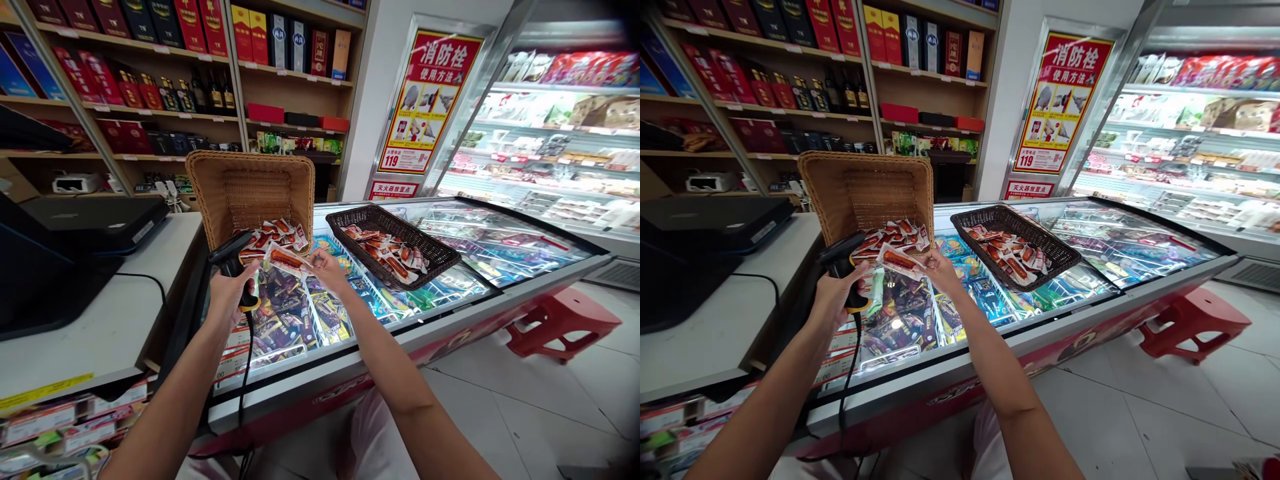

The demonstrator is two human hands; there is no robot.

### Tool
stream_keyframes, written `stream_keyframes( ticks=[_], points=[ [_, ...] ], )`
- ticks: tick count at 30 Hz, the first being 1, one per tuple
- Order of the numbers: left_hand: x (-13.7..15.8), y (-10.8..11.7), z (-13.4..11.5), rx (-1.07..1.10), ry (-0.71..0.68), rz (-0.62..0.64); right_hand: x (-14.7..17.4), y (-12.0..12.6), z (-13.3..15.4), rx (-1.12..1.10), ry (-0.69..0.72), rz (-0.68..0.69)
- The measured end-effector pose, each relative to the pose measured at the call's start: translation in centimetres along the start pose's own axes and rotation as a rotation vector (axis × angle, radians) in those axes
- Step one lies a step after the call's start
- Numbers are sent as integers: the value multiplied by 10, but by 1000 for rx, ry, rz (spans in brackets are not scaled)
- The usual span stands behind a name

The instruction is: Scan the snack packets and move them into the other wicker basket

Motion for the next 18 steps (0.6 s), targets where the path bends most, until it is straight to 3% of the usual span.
stream_keyframes(
  ticks=[13,18],
  points=[
    [-3,-2,10,99,81,4,9,-13,1,-27,-64,57],
    [0,-14,2,220,63,157,10,-24,-15,-365,-235,136]
  ],
)
Point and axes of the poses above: each hand's wrist, its own x-axis away from the middle knuckle, its own y-axis out of the back of the hand, z = x × y, the point moved 8 cm from there along -x, towards the middle knuckle, and after that the axes turned 7 degrees about -y, right-handed, at the moved point
